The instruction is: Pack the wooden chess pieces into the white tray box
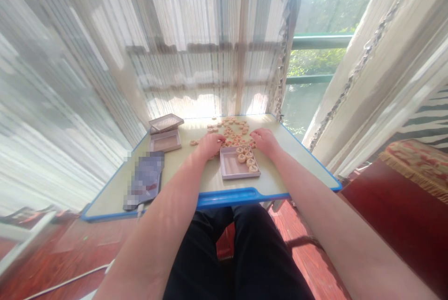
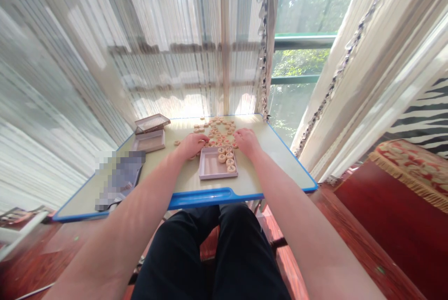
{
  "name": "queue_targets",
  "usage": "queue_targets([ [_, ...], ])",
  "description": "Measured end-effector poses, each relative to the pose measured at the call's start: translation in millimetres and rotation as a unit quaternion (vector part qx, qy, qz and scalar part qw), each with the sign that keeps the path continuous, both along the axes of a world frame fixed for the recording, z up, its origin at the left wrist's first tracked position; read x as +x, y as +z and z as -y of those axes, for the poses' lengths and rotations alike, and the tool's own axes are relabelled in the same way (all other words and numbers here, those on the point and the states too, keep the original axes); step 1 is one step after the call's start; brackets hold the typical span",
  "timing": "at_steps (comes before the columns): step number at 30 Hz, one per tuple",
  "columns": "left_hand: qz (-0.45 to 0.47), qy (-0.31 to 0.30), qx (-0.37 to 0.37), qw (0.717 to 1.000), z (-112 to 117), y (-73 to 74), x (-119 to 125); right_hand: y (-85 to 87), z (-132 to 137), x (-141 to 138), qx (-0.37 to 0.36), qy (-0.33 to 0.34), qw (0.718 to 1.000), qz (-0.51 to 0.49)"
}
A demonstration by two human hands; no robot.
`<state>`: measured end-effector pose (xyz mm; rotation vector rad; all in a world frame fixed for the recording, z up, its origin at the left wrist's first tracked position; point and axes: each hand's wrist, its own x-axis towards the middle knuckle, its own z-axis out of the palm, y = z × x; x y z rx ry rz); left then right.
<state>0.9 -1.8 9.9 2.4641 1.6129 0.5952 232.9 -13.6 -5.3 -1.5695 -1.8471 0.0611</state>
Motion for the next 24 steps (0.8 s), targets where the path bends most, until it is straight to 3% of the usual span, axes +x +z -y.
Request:
queue_targets([
  [10, 0.051, -0.01, 0.038, 0.998, -7.5, -8.0, -1.3, 2.6, 2.2, -0.2, 0.0, -0.002, 1.0, -0.007],
  [14, 0.16, 0.002, 0.045, 0.986, -3.1, -1.0, 3.1, 4.6, 6.6, -1.7, 0.022, 0.01, 1.0, -0.012],
  [17, 0.309, -0.001, -0.023, 0.951, 4.4, 5.6, 7.8, 5.9, 15.1, -8.0, 0.067, 0.041, 0.997, -0.016],
  [20, 0.445, -0.046, -0.117, 0.887, 10.2, 7.9, 12.2, 7.0, 26.0, -17.0, 0.092, 0.098, 0.991, -0.023],
  [22, 0.496, -0.071, -0.18, 0.846, 12.4, 7.8, 15.0, 7.6, 31.4, -21.5, 0.104, 0.128, 0.986, -0.034],
  [24, 0.517, -0.087, -0.217, 0.824, 14.0, 7.6, 17.5, 7.9, 34.0, -23.8, 0.118, 0.139, 0.982, -0.05],
])
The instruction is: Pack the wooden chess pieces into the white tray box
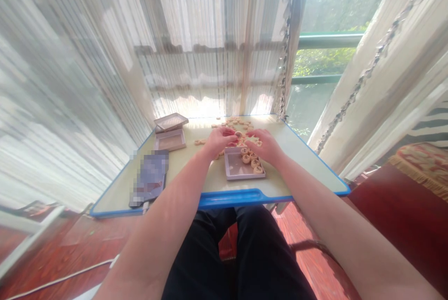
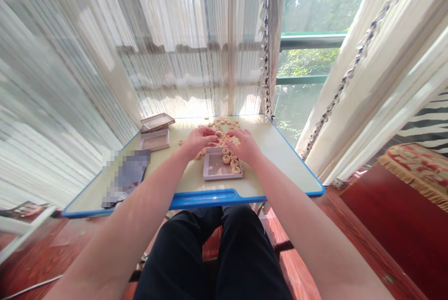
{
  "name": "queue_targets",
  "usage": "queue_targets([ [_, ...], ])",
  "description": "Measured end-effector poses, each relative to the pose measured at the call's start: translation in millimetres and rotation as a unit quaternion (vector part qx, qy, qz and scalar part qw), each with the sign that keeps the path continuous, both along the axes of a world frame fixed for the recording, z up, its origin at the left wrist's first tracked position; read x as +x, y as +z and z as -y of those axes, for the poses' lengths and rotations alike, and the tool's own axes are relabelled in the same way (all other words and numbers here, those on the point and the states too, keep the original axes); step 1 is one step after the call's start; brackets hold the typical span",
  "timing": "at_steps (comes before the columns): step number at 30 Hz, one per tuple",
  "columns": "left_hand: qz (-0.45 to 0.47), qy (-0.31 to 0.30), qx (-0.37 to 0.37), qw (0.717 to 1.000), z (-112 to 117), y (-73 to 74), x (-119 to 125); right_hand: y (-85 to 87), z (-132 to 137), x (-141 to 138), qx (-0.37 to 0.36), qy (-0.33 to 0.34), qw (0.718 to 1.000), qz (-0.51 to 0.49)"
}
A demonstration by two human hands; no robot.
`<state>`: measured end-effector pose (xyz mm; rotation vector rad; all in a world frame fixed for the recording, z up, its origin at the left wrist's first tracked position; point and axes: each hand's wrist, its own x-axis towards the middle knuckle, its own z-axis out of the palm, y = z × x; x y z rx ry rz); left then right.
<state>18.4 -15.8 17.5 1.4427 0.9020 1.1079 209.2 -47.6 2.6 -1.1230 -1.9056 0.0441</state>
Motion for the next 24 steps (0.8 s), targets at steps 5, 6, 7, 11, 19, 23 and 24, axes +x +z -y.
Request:
queue_targets([
  [5, -0.03, -0.034, 0.003, 0.999, 6.9, 2.7, 3.9, 0.6, 1.0, -1.9, 0.008, 0.016, 1.0, -0.005],
  [6, -0.042, -0.044, 0.002, 0.998, 8.4, 3.5, 4.3, 0.8, 1.3, -2.6, 0.006, 0.016, 1.0, -0.001],
  [7, -0.053, -0.053, 0.002, 0.997, 9.7, 4.2, 4.6, 1.1, 1.8, -3.7, 0.005, 0.013, 1.0, 0.002],
  [11, -0.095, -0.067, 0.016, 0.993, 10.0, 5.2, 4.1, 3.7, 5.8, -7.2, 0.008, 0.009, 1.0, 0.0],
  [19, -0.389, 0.17, 0.258, 0.868, 4.9, -2.8, -11.3, 21.1, 21.2, 8.3, -0.073, 0.003, 0.997, -0.007],
  [23, -0.425, 0.247, 0.264, 0.83, 13.4, 2.0, -16.3, 21.8, 43.6, -3.7, -0.088, 0.018, 0.996, -0.008],
  [24, -0.433, 0.253, 0.262, 0.825, 15.8, 4.0, -16.5, 18.8, 51.2, -9.4, -0.07, 0.02, 0.997, 0.009],
])
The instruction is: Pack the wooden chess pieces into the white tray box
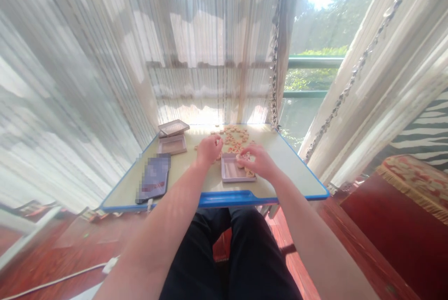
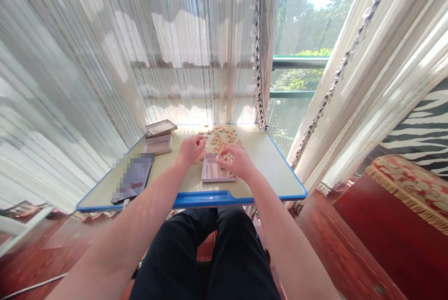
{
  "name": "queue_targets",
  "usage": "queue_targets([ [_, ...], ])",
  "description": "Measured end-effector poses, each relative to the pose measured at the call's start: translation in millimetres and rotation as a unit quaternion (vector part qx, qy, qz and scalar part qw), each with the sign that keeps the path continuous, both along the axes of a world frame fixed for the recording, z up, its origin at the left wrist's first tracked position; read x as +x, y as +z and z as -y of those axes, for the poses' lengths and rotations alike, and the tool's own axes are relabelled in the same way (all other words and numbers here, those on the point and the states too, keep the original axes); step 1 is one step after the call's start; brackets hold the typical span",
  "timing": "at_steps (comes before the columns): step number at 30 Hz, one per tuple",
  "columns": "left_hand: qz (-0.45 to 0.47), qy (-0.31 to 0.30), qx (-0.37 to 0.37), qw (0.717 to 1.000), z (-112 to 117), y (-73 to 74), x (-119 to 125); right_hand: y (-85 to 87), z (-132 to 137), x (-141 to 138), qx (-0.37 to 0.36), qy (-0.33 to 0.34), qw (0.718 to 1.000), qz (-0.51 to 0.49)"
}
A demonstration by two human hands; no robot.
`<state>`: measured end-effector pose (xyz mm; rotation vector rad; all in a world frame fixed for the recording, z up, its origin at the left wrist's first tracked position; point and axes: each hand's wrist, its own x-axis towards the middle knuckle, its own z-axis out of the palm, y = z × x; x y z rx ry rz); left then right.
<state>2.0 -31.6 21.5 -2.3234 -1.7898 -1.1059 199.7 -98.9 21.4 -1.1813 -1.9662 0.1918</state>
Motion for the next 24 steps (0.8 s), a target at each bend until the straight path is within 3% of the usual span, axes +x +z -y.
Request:
queue_targets([
  [3, -0.02, -0.002, -0.025, 0.999, 6.7, 3.3, -0.3, -13.9, 20.8, -15.0, 0.034, 0.019, 0.997, 0.061],
  [7, 0.041, -0.022, -0.05, 0.998, 19.9, -4.9, -3.8, -25.9, 33.6, -20.0, 0.046, -0.023, 0.996, 0.077],
  [9, 0.079, -0.048, -0.025, 0.995, 29.3, -12.6, -5.3, -26.5, 34.1, -18.9, 0.038, -0.033, 0.996, 0.077],
  [13, 0.046, -0.072, 0.035, 0.996, 42.1, -24.1, -2.8, -25.8, 30.5, -18.7, 0.02, -0.053, 0.996, 0.067],
  [19, 0.016, -0.056, 0.053, 0.997, 34.2, -27.5, 4.1, -26.7, 27.5, -21.4, -0.009, -0.117, 0.992, 0.036],
  [24, 0.05, -0.022, 0.024, 0.998, 29.8, -26.4, 0.9, -26.1, 28.1, -21.2, -0.036, -0.099, 0.993, 0.058],
])
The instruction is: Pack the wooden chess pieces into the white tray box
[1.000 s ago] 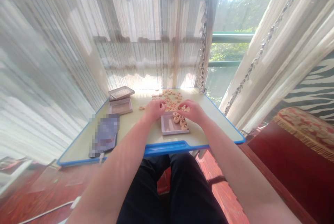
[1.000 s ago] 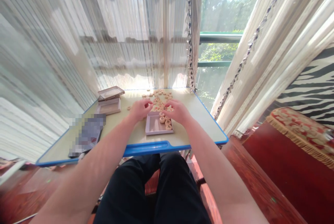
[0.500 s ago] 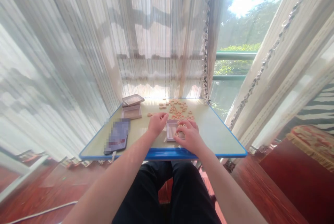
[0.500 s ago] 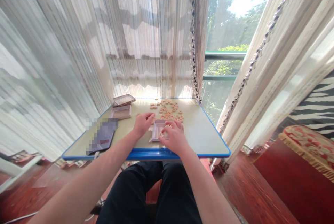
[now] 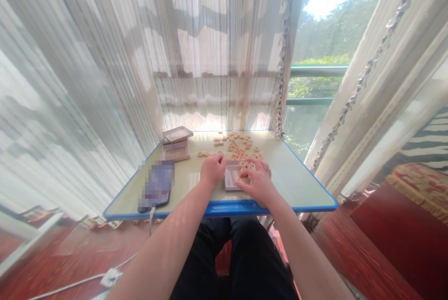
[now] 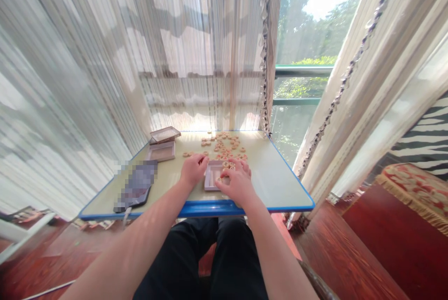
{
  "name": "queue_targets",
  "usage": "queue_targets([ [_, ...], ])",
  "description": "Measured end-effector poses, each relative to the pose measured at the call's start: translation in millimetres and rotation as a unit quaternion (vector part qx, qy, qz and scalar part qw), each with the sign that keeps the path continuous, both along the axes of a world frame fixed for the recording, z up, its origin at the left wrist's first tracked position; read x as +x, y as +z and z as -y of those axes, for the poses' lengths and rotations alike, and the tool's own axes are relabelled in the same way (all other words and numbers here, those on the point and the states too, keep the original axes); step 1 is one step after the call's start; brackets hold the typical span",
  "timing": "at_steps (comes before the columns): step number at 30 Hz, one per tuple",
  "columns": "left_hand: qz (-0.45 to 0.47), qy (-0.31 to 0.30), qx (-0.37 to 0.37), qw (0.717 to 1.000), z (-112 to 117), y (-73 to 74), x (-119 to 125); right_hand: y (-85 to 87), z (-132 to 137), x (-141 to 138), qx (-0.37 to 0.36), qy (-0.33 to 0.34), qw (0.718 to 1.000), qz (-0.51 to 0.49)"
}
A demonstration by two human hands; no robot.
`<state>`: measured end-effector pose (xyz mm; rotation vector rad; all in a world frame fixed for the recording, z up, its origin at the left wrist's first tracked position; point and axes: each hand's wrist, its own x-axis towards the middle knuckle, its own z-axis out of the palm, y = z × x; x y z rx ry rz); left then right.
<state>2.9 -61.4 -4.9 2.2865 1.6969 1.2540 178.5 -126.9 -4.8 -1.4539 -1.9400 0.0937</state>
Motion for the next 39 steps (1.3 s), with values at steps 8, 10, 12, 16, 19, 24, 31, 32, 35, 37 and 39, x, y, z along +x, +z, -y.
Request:
queue_targets([
  [8, 0.037, 0.009, -0.02, 0.999, 6.1, 0.6, -2.6, 3.0, 10.4, 1.4, 0.039, 0.018, 0.999, 0.026],
  [10, 0.036, 0.009, -0.022, 0.999, 7.6, 0.6, -2.4, 3.6, 14.2, 2.1, 0.061, 0.04, 0.997, 0.039],
  [12, 0.034, 0.006, -0.021, 0.999, 8.5, 0.5, -2.3, 3.5, 16.7, 2.6, 0.072, 0.067, 0.994, 0.055],
  [16, 0.031, -0.001, -0.019, 0.999, 9.5, 0.3, -2.1, 2.6, 18.2, 2.3, 0.065, 0.108, 0.989, 0.079],
  [19, 0.029, -0.004, -0.023, 0.999, 10.2, 0.3, -1.9, 2.9, 18.2, 1.9, 0.055, 0.121, 0.988, 0.081],
  [24, 0.032, -0.007, -0.025, 0.999, 10.5, 0.3, -1.8, 4.0, 19.0, 2.0, 0.056, 0.123, 0.988, 0.075],
  [31, 0.043, 0.004, -0.04, 0.998, 7.5, 0.0, -2.1, 4.0, 18.9, 2.3, 0.064, 0.103, 0.99, 0.071],
  [32, 0.048, 0.009, -0.044, 0.998, 7.1, 0.3, -2.2, 4.2, 18.7, 2.3, 0.062, 0.107, 0.99, 0.069],
  [35, 0.056, 0.022, -0.055, 0.997, 6.4, 1.2, -2.5, 4.9, 18.6, 2.3, 0.056, 0.118, 0.989, 0.068],
  [37, 0.056, 0.024, -0.057, 0.996, 6.4, 1.4, -2.5, 5.2, 18.6, 2.4, 0.056, 0.115, 0.989, 0.068],
  [39, 0.057, 0.025, -0.057, 0.996, 6.5, 1.2, -2.6, 5.1, 18.5, 2.5, 0.062, 0.108, 0.99, 0.068],
])
